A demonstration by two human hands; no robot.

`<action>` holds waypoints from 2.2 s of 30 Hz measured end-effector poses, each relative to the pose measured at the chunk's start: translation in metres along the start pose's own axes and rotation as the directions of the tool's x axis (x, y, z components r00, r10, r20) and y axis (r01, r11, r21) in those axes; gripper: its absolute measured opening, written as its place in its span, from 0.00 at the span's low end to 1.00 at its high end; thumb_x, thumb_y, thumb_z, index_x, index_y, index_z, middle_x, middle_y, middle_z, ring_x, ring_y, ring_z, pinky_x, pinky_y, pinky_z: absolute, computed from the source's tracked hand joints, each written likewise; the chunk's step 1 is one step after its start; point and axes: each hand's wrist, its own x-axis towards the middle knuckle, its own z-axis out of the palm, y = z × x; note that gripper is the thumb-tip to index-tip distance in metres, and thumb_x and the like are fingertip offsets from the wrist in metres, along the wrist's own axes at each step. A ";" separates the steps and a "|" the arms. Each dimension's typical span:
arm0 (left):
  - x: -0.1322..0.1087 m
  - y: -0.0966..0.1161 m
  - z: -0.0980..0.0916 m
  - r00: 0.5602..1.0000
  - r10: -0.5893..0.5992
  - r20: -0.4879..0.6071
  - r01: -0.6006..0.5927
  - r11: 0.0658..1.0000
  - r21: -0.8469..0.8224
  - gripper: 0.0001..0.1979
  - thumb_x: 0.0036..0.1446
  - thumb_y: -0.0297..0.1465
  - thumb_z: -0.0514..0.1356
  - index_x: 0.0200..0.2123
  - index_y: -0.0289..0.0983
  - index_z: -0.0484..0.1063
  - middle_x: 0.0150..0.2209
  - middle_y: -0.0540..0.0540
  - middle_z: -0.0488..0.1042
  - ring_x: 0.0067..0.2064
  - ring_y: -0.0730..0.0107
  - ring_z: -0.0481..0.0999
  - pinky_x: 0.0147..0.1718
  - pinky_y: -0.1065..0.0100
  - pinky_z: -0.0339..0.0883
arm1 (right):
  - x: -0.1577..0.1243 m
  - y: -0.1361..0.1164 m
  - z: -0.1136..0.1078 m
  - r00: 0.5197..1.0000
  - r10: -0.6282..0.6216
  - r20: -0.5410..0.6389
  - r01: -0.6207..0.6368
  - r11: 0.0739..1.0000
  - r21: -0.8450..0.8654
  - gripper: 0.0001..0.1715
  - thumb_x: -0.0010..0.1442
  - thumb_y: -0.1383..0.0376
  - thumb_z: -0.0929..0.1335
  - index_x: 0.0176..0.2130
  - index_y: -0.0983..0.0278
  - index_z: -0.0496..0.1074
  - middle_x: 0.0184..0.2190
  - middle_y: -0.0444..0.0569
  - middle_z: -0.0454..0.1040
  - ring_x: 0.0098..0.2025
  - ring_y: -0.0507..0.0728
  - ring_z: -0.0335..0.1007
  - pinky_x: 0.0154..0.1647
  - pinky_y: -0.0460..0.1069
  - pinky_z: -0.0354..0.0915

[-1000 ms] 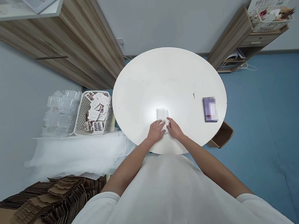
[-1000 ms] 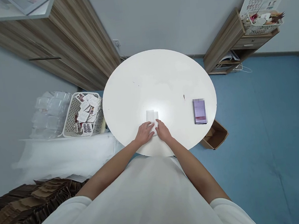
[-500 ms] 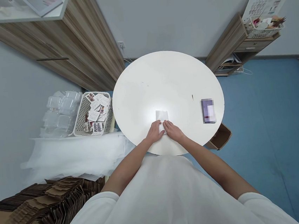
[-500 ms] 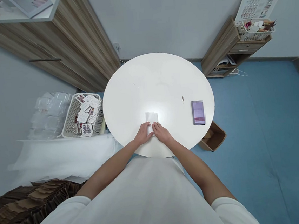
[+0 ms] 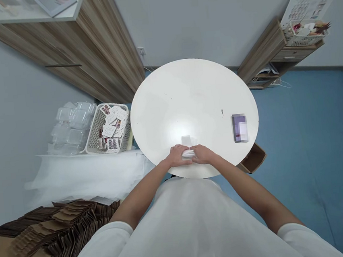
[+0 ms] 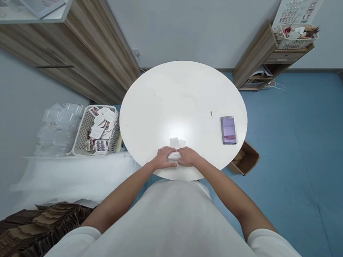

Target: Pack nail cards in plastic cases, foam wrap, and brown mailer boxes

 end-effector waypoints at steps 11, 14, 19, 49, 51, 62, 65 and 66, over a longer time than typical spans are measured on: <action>0.027 -0.013 0.006 0.935 -0.314 -0.164 0.274 0.934 -0.230 0.14 0.51 0.37 0.55 0.41 0.40 0.61 0.33 0.49 0.68 0.34 0.68 0.68 0.33 0.67 0.62 | 0.038 0.032 -0.018 0.946 0.319 -0.053 -0.270 0.871 0.411 0.17 0.56 0.60 0.58 0.43 0.63 0.65 0.42 0.51 0.68 0.38 0.56 0.66 0.35 0.49 0.63; 0.031 -0.014 0.010 0.887 -0.411 -0.211 0.360 0.901 -0.242 0.13 0.51 0.37 0.56 0.40 0.39 0.61 0.33 0.48 0.68 0.33 0.68 0.69 0.33 0.67 0.62 | 0.040 0.025 -0.006 0.869 0.448 -0.210 -0.312 0.826 0.470 0.25 0.56 0.59 0.59 0.52 0.64 0.58 0.47 0.54 0.64 0.45 0.56 0.63 0.42 0.50 0.63; 0.036 -0.015 0.014 0.796 -0.468 -0.383 0.419 0.883 -0.211 0.22 0.49 0.37 0.58 0.47 0.37 0.59 0.41 0.43 0.65 0.36 0.68 0.69 0.36 0.66 0.63 | 0.024 0.006 0.021 0.779 0.464 -0.422 -0.301 0.866 0.398 0.24 0.55 0.63 0.61 0.53 0.63 0.58 0.48 0.55 0.59 0.49 0.59 0.59 0.43 0.52 0.63; 0.002 -0.022 0.030 0.601 -0.622 -0.502 0.254 0.744 -0.618 0.21 0.49 0.26 0.59 0.48 0.36 0.65 0.45 0.41 0.68 0.45 0.66 0.70 0.41 0.63 0.69 | 0.044 -0.012 0.021 0.922 0.380 -0.067 -0.217 0.655 0.724 0.31 0.52 0.63 0.62 0.56 0.60 0.59 0.57 0.50 0.58 0.53 0.57 0.59 0.53 0.54 0.60; -0.005 -0.034 0.013 0.585 -0.613 -0.531 0.234 0.755 -0.613 0.21 0.49 0.26 0.58 0.49 0.37 0.64 0.46 0.41 0.69 0.46 0.66 0.70 0.43 0.62 0.68 | 0.064 -0.027 0.018 0.933 0.354 -0.061 -0.203 0.660 0.724 0.31 0.52 0.63 0.62 0.56 0.60 0.59 0.56 0.49 0.59 0.53 0.56 0.60 0.53 0.53 0.60; -0.024 -0.129 -0.093 0.604 -0.526 -0.599 0.254 0.839 -0.481 0.25 0.50 0.28 0.56 0.53 0.35 0.60 0.54 0.40 0.64 0.54 0.62 0.64 0.52 0.62 0.61 | 0.189 -0.110 0.002 0.939 0.332 -0.089 -0.173 0.680 0.713 0.33 0.52 0.62 0.63 0.57 0.62 0.57 0.57 0.49 0.58 0.53 0.57 0.60 0.54 0.53 0.60; -0.021 -0.143 -0.107 0.625 -0.503 -0.596 0.254 0.854 -0.454 0.26 0.49 0.27 0.56 0.54 0.36 0.60 0.54 0.42 0.64 0.55 0.63 0.64 0.53 0.62 0.59 | 0.205 -0.117 0.001 0.926 0.362 -0.106 -0.183 0.677 0.713 0.34 0.52 0.61 0.63 0.58 0.61 0.57 0.59 0.48 0.56 0.54 0.57 0.59 0.54 0.53 0.59; -0.021 -0.146 -0.109 0.633 -0.497 -0.593 0.251 0.857 -0.450 0.26 0.49 0.27 0.56 0.54 0.36 0.60 0.53 0.42 0.64 0.54 0.63 0.64 0.53 0.61 0.59 | 0.208 -0.118 0.001 0.922 0.370 -0.111 -0.185 0.676 0.713 0.34 0.52 0.62 0.63 0.58 0.61 0.57 0.58 0.48 0.57 0.55 0.57 0.59 0.54 0.53 0.59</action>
